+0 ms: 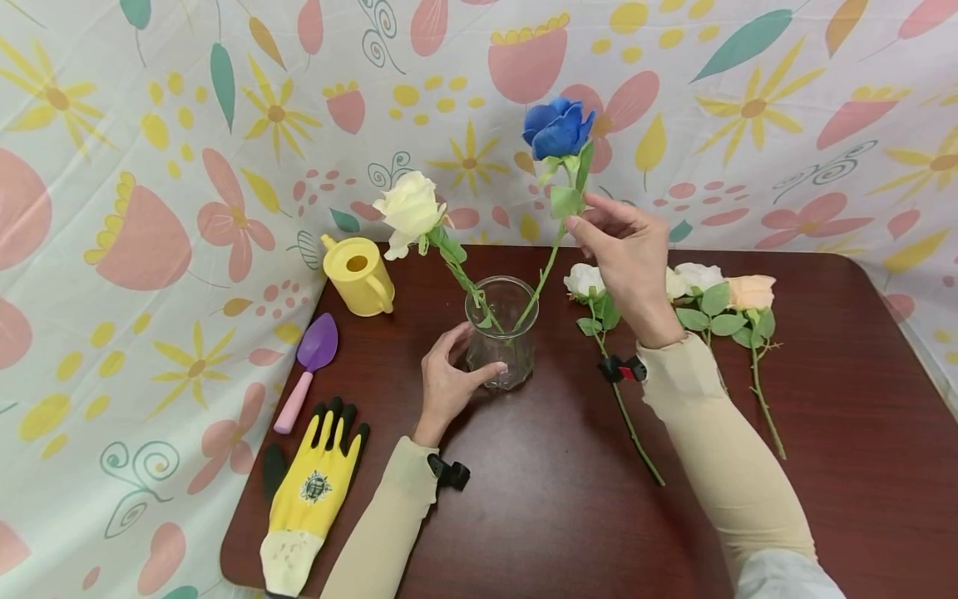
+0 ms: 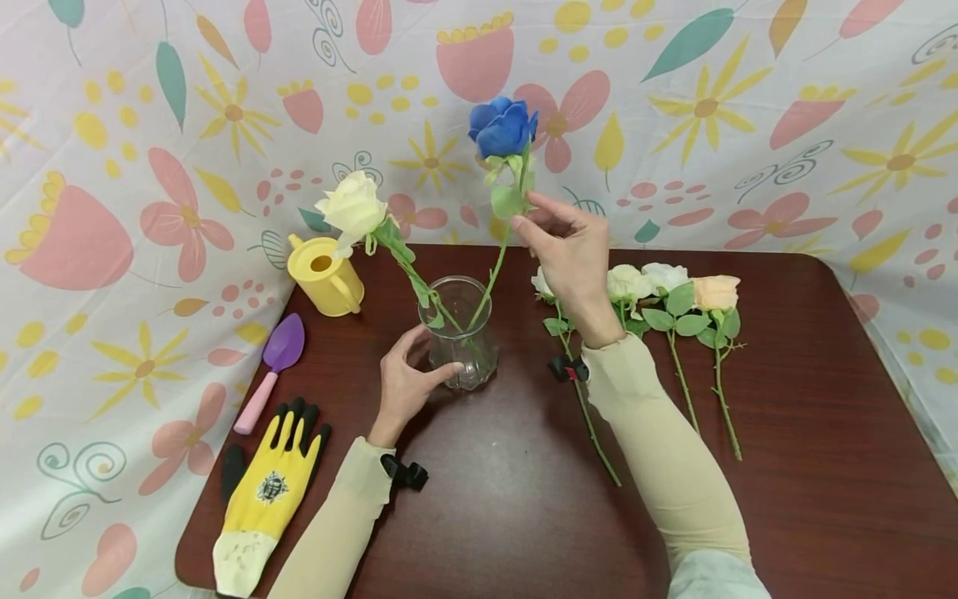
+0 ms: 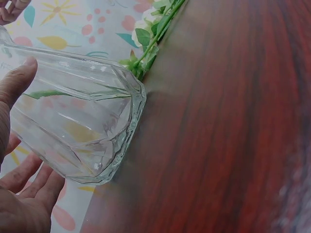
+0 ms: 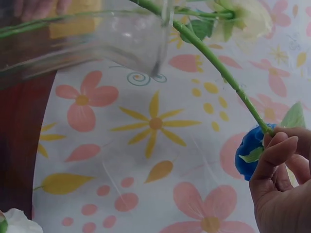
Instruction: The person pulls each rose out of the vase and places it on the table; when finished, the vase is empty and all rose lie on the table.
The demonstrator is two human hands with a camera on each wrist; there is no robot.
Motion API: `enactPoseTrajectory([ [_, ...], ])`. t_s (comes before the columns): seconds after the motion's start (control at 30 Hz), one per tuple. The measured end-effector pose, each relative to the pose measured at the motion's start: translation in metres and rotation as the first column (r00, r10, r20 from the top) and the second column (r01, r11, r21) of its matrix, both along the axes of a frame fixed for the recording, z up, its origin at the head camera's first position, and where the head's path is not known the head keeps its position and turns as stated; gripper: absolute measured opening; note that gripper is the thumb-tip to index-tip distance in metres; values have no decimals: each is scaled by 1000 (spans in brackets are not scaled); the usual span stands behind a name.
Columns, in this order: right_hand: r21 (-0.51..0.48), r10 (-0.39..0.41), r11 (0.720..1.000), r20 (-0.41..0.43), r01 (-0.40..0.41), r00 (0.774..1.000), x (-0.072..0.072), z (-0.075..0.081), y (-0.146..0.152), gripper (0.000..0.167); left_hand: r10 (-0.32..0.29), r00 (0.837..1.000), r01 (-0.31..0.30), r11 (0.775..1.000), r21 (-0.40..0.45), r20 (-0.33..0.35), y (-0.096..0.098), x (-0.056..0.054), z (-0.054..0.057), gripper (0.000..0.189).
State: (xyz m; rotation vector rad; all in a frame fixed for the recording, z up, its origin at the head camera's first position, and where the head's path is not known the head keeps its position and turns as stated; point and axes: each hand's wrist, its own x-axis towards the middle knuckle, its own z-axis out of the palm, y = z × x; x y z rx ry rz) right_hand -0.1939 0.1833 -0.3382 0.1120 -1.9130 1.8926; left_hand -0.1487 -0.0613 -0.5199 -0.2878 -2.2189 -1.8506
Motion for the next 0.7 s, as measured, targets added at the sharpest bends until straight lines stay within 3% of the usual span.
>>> enactPoseTrajectory([
  [0.47,-242,-46,970,-103,20,994,-4,17,15,35,3,1000,-3,1000,20,-4,0,-1,-1,75],
  [0.7,-253,-71,967,-127,37,989,-1,23,26,35,2,1000,-2,1000,12,-2,0,-1,-1,75],
])
